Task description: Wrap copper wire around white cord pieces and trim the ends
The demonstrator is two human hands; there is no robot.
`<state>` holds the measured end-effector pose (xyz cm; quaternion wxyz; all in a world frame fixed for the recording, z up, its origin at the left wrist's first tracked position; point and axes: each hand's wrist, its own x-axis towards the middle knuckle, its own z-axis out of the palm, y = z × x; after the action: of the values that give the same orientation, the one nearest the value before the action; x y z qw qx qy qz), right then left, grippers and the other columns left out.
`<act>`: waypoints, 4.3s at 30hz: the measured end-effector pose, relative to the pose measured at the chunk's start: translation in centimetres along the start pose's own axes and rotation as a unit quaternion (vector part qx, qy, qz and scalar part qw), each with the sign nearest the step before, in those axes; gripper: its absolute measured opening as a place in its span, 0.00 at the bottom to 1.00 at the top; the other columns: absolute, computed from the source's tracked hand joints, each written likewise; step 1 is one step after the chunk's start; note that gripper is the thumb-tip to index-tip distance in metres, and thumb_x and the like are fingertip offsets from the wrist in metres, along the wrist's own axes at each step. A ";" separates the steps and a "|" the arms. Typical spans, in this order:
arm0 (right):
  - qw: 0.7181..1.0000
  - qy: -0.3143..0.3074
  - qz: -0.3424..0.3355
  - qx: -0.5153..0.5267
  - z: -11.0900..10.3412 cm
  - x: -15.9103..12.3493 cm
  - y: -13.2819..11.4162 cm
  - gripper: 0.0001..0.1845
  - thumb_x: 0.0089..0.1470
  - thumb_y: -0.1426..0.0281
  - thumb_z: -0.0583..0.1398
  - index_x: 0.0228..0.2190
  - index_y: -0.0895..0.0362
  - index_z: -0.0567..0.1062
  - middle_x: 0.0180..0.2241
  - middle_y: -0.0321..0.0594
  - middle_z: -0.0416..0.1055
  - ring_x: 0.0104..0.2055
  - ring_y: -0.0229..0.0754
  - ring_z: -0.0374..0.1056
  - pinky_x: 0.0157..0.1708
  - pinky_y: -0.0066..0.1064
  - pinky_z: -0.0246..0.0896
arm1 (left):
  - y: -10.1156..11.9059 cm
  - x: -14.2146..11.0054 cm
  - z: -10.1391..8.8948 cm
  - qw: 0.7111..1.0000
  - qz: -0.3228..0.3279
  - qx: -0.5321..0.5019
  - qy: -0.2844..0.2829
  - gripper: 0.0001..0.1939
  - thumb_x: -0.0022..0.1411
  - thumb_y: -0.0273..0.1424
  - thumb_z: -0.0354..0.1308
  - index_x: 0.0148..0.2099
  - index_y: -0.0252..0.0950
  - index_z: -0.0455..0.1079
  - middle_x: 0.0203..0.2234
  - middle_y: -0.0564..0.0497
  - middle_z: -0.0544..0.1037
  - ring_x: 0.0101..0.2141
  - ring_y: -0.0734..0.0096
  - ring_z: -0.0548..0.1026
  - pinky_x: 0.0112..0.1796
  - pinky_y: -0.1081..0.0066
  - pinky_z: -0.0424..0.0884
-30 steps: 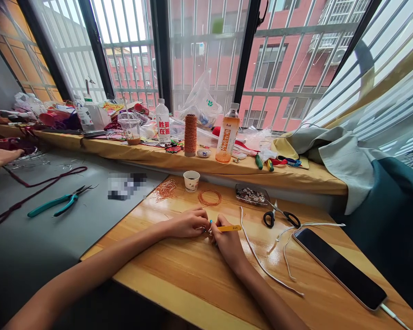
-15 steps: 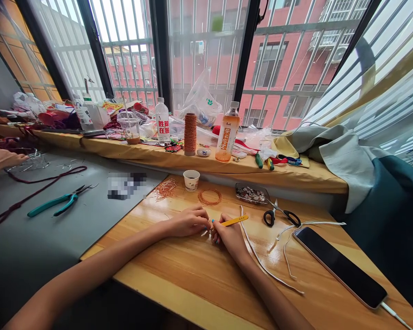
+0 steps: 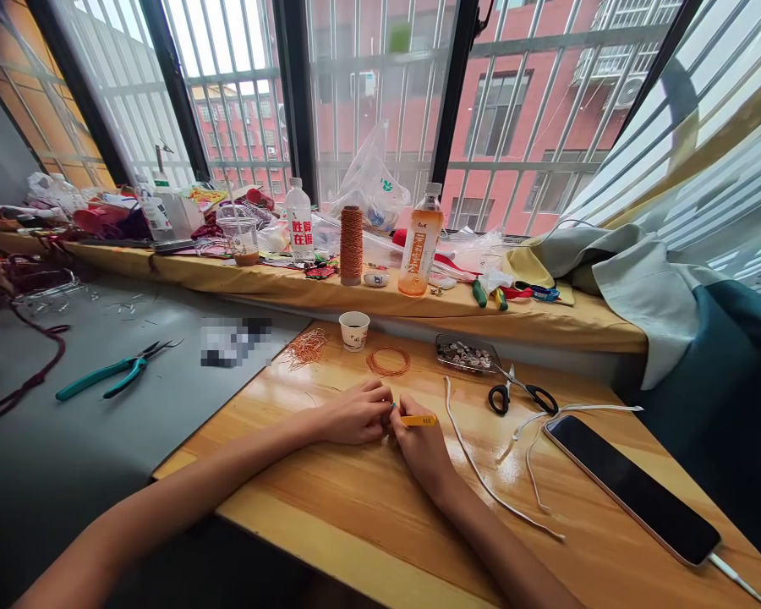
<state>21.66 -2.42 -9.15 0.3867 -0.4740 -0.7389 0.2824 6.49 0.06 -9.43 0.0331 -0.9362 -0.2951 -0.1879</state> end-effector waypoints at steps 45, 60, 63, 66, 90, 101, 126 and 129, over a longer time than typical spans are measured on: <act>0.999 -0.012 -0.041 0.023 -2.5 -0.4 -0.3 0.12 0.51 0.63 0.52 0.32 0.56 0.71 0.29 0.39 0.72 0.30 0.39 0.68 0.30 0.29 0.62 | 1.6 0.0 -0.2 0.852 -0.286 -0.414 0.147 0.07 0.52 0.30 0.52 0.33 0.32 0.66 0.21 0.53 0.71 0.22 0.78 0.69 0.27 0.77 0.63; 0.992 0.092 -0.078 -0.025 -1.3 -0.6 0.7 0.10 0.49 0.64 0.52 0.26 0.55 0.70 0.25 0.38 0.71 0.28 0.40 0.69 0.30 0.29 0.62 | 1.3 0.0 0.5 0.820 -0.313 -0.470 0.094 0.12 0.51 0.33 0.49 0.27 0.31 0.70 0.18 0.52 0.70 0.18 0.78 0.66 0.24 0.77 0.62; 0.992 0.094 -0.083 -0.027 -0.8 -0.6 1.1 0.11 0.49 0.62 0.51 0.25 0.55 0.69 0.24 0.38 0.71 0.27 0.40 0.68 0.30 0.31 0.63 | 1.2 0.0 0.6 0.814 -0.320 -0.473 0.104 0.13 0.51 0.34 0.49 0.26 0.31 0.70 0.17 0.52 0.70 0.18 0.77 0.66 0.25 0.77 0.62; 0.992 0.080 -0.087 -0.042 -0.7 -0.6 1.3 0.11 0.49 0.62 0.50 0.25 0.54 0.68 0.24 0.38 0.71 0.27 0.40 0.68 0.31 0.32 0.63 | 1.4 0.0 0.4 0.815 -0.326 -0.467 0.106 0.13 0.51 0.34 0.49 0.24 0.31 0.69 0.14 0.53 0.69 0.18 0.76 0.67 0.25 0.76 0.62; 0.992 0.123 0.010 0.029 -1.9 -0.1 0.7 0.09 0.47 0.62 0.53 0.29 0.55 0.65 0.23 0.37 0.67 0.26 0.40 0.65 0.28 0.31 0.61 | 1.5 0.2 0.2 0.805 -0.338 -0.477 0.100 0.11 0.52 0.33 0.49 0.27 0.31 0.67 0.19 0.53 0.72 0.12 0.83 0.63 0.16 0.80 0.57; 0.961 0.186 0.074 0.191 -2.9 0.7 1.9 0.11 0.46 0.61 0.55 0.30 0.54 0.64 0.20 0.31 0.60 0.19 0.34 0.56 0.17 0.25 0.53 | -0.8 -0.4 -0.7 0.926 -0.313 -0.187 0.095 0.18 0.60 0.35 0.39 0.34 0.34 0.68 0.32 0.47 0.73 0.34 0.68 0.70 0.35 0.71 0.63; 0.981 -0.023 0.063 0.182 -1.7 0.2 1.3 0.07 0.48 0.65 0.53 0.28 0.55 0.62 0.19 0.29 0.64 0.18 0.33 0.60 0.17 0.24 0.54 | 0.2 -0.8 -0.6 0.992 -0.113 -0.057 -0.017 0.15 0.60 0.36 0.42 0.44 0.42 0.66 0.42 0.50 0.68 0.30 0.73 0.69 0.30 0.74 0.62; 0.985 -0.016 0.057 0.160 -1.8 0.2 1.1 0.05 0.48 0.66 0.53 0.28 0.55 0.62 0.19 0.29 0.64 0.18 0.32 0.60 0.18 0.24 0.54 | 0.2 -0.7 -0.7 0.993 -0.097 -0.064 -0.022 0.14 0.60 0.35 0.42 0.44 0.41 0.66 0.42 0.52 0.69 0.33 0.72 0.70 0.30 0.76 0.61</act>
<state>23.65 -1.75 -8.98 0.4289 -0.4429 -0.6620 0.4261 5.87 -0.64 -9.06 -0.0518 -0.9073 -0.3725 -0.1883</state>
